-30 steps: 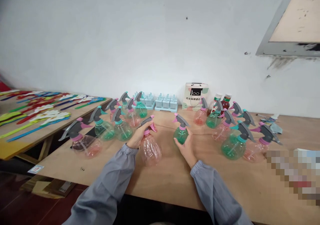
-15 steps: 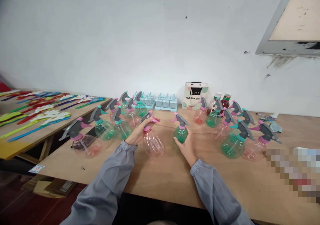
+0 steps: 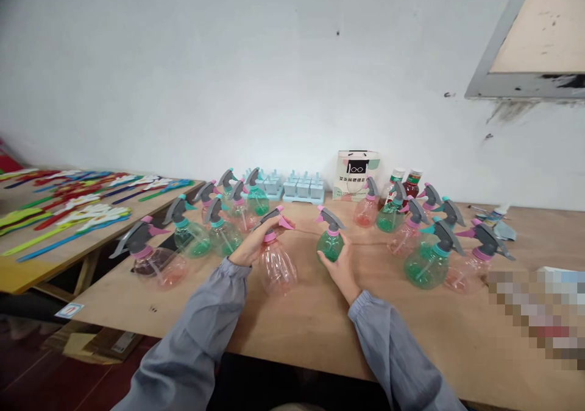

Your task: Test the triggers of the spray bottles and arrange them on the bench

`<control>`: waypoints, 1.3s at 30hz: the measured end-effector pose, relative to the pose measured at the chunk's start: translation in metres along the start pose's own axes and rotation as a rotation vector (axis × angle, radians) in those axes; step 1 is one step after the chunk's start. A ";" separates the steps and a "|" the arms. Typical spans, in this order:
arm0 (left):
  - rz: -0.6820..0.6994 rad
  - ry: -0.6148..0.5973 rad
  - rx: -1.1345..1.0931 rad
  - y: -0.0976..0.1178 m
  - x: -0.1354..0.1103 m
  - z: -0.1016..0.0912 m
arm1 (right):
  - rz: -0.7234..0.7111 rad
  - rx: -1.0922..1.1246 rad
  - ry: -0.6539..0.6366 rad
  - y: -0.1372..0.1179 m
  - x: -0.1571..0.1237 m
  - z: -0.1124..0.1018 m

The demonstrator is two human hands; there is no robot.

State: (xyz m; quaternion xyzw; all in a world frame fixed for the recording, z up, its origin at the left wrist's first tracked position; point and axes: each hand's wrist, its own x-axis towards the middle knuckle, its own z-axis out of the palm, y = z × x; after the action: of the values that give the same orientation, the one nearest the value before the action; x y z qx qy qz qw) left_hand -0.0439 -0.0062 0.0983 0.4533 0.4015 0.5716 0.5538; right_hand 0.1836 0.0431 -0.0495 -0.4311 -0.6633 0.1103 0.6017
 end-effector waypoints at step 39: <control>0.698 0.931 0.524 -0.004 -0.060 -0.160 | 0.023 0.030 0.007 0.003 0.000 0.003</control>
State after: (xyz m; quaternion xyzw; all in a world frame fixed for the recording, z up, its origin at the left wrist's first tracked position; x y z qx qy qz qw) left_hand -0.1985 -0.0588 0.0473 0.3820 0.5552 0.7383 -0.0267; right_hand 0.1824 0.0461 -0.0517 -0.4300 -0.6544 0.1254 0.6092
